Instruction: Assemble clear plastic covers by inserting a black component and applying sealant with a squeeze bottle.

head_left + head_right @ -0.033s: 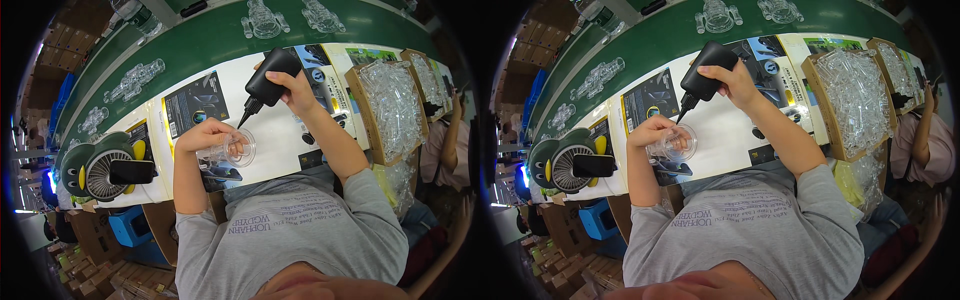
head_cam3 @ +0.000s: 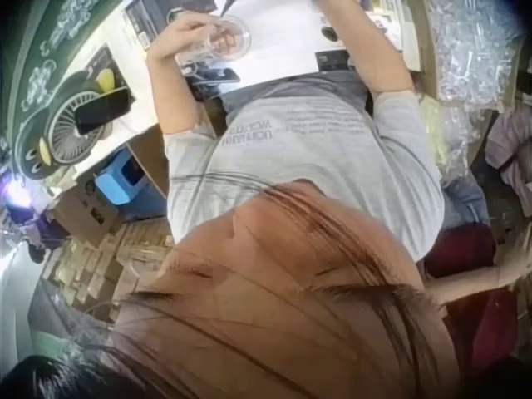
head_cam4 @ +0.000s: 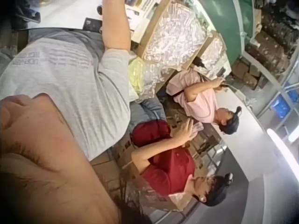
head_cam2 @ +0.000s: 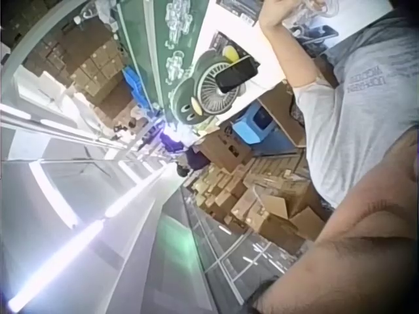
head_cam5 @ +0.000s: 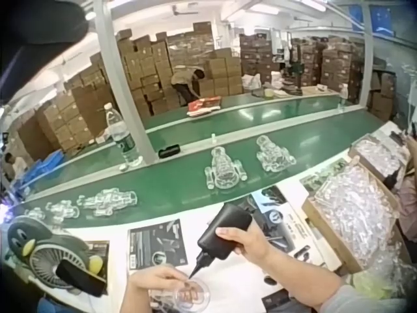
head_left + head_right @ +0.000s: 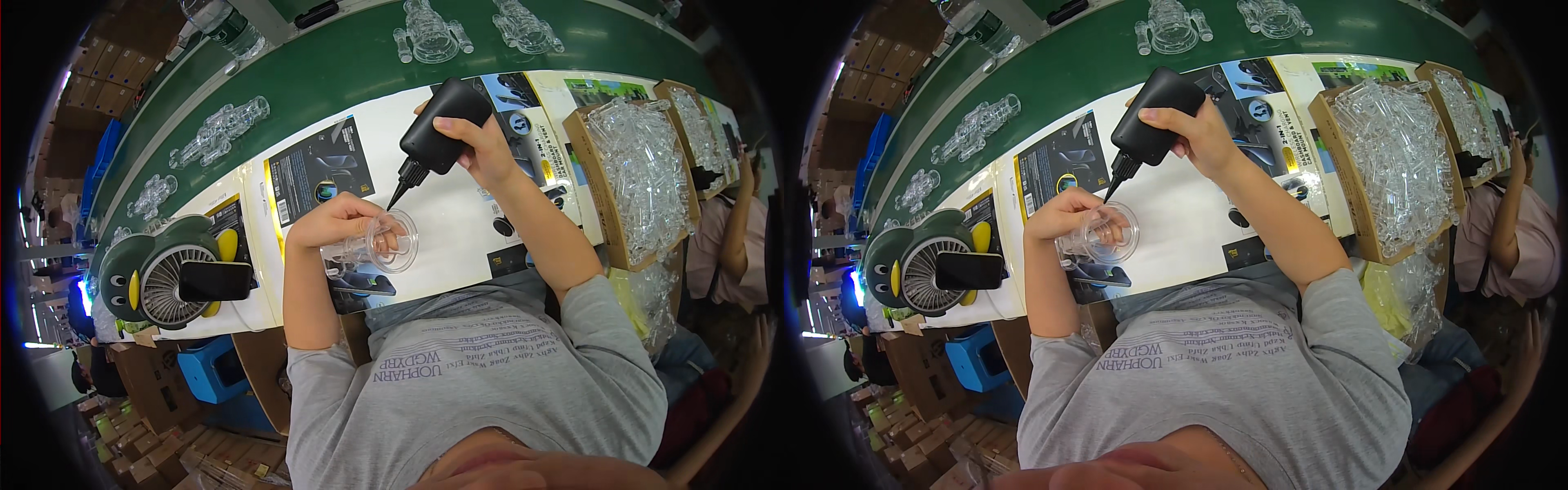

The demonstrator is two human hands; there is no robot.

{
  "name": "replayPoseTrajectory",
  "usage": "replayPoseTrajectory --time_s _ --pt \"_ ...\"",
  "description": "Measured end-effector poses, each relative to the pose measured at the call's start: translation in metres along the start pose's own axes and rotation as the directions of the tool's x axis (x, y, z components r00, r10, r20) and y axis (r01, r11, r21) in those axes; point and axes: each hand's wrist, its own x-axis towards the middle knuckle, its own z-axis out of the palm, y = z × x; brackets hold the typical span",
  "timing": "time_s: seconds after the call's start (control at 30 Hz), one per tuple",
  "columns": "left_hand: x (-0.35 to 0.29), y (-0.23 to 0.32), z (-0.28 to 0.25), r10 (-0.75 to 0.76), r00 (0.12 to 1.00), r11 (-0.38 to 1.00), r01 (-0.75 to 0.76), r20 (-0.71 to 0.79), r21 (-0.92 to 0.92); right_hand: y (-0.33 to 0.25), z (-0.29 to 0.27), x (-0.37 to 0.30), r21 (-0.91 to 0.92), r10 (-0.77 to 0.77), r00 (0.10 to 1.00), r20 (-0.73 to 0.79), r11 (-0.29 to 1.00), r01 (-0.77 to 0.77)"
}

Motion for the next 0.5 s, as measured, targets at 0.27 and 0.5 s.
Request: replayPoseTrajectory --time_s 0.27,0.5 --pt "-0.005 0.000 -0.002 0.039 0.995 0.998 -0.043 -0.096 -0.044 0.009 -0.006 0.008 0.049 -0.046 0.991 -0.129 0.997 0.053" --pt "0.005 -0.009 -0.013 0.243 0.726 0.911 -0.399 -0.644 -0.105 0.058 -0.020 0.026 -0.760 -0.341 0.924 0.176 0.549 0.347"
